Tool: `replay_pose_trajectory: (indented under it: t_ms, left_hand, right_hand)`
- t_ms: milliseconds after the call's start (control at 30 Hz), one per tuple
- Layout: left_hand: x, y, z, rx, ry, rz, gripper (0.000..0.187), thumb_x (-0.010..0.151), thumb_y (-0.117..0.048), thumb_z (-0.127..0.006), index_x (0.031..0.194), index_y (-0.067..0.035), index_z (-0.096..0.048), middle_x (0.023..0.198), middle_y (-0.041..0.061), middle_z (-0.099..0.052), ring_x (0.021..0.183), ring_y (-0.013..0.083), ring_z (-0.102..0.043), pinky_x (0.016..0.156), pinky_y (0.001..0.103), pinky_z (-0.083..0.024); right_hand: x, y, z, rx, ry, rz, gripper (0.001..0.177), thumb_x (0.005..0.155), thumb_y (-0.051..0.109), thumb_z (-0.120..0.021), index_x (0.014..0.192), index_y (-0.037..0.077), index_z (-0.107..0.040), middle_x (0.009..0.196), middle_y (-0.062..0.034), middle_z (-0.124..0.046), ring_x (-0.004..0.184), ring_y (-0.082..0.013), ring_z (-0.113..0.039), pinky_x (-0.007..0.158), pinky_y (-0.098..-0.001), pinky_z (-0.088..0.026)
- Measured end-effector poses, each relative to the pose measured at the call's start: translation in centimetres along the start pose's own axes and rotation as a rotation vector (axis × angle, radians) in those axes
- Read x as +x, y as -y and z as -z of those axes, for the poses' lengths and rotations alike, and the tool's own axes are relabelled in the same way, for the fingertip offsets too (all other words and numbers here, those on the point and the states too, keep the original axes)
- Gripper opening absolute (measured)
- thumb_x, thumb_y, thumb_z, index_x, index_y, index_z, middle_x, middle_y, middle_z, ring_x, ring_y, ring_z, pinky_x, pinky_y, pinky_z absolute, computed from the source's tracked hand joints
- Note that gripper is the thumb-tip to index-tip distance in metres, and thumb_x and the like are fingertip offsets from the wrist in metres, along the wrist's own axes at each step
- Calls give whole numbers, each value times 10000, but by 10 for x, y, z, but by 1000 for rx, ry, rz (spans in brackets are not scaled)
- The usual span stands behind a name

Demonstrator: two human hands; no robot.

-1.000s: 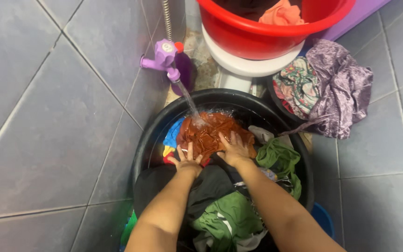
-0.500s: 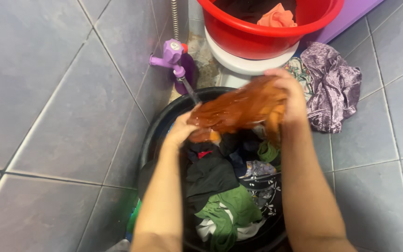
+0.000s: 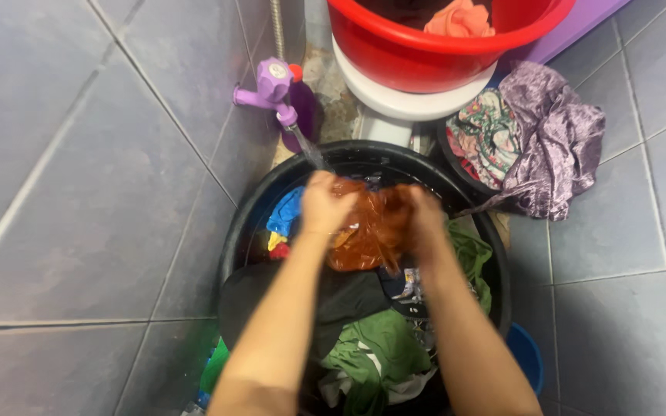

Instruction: The person washes clothes by hand in a black basin filled with water from a wall tap. They repeatedly submerge, agitate, and wring out various garments, then transfer them into a red bucket placed on a toilet cistern.

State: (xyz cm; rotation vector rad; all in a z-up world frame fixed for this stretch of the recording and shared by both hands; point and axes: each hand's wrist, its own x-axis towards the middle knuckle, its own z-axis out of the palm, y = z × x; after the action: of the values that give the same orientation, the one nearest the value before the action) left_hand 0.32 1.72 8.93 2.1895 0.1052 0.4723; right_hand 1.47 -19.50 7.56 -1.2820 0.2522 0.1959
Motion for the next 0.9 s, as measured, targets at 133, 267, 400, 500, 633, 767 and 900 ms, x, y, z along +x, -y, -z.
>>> replay_pose_trajectory:
  t_ms: [133,267,400,500,633,767,900]
  left_hand:
    - [-28,37,6,377,367,254,780,839,-505,-659,1543,-290,-402,1691,146,-56,1484,418,-142,1129,709,-227]
    - [-66,46,-37,687,780,238,908,904,-745,-474,1640,-378,-90,1679,97,285,1488,464,302,1118,801,-27]
    - [-67,68,-71,677,852,304,926,888,-772,-459,1644,-394,-79,1679,72,319,1506,434,326,1153,777,-3]
    - [-63,83,-72,683,839,311,921,875,-768,-457,1642,-411,-94,1681,79,320,1502,426,334,1150,792,3]
    - [-30,79,-54,477,1007,334,1085,820,-789,-590,1657,-354,-54,1694,85,243,1558,407,275,1215,696,28]
    - [20,61,-17,-10,866,396,1451,520,-571,-873,1634,-348,30,1677,179,108,1559,382,-63,1135,572,-348]
    - [25,17,16,8,717,618,1372,665,-458,-1004,1633,-290,-46,1626,330,126,1515,437,-85,984,541,-510]
  right_hand:
    - [40,-45,20,-981,91,354,632,943,471,-585,1470,137,-483,1500,-200,-490,1329,-362,-497,1059,-473,-434]
    - [35,-122,12,-1707,193,246,636,1024,585,-397,1601,356,-261,1671,-206,-188,1537,-419,-165,1202,-605,-179]
    - [52,-133,7,-1819,272,107,756,961,681,-409,1617,395,-167,1696,-187,-58,1565,-413,-14,1215,-603,-98]
    - [58,-116,4,-1877,264,-5,806,935,711,-407,1627,410,-124,1711,-186,21,1551,-418,72,1204,-629,-61]
    - [50,-86,-13,-1636,180,25,693,872,535,-632,1483,354,-359,1602,-177,-219,1452,-394,-179,1142,-573,-219]
    - [47,-42,-49,-818,83,204,442,769,94,-680,1205,132,-624,1176,-104,-620,1084,-262,-584,921,-385,-496]
    - [50,38,-51,128,463,162,371,805,-136,-561,1117,47,-643,977,-108,-682,835,-231,-664,710,-344,-559]
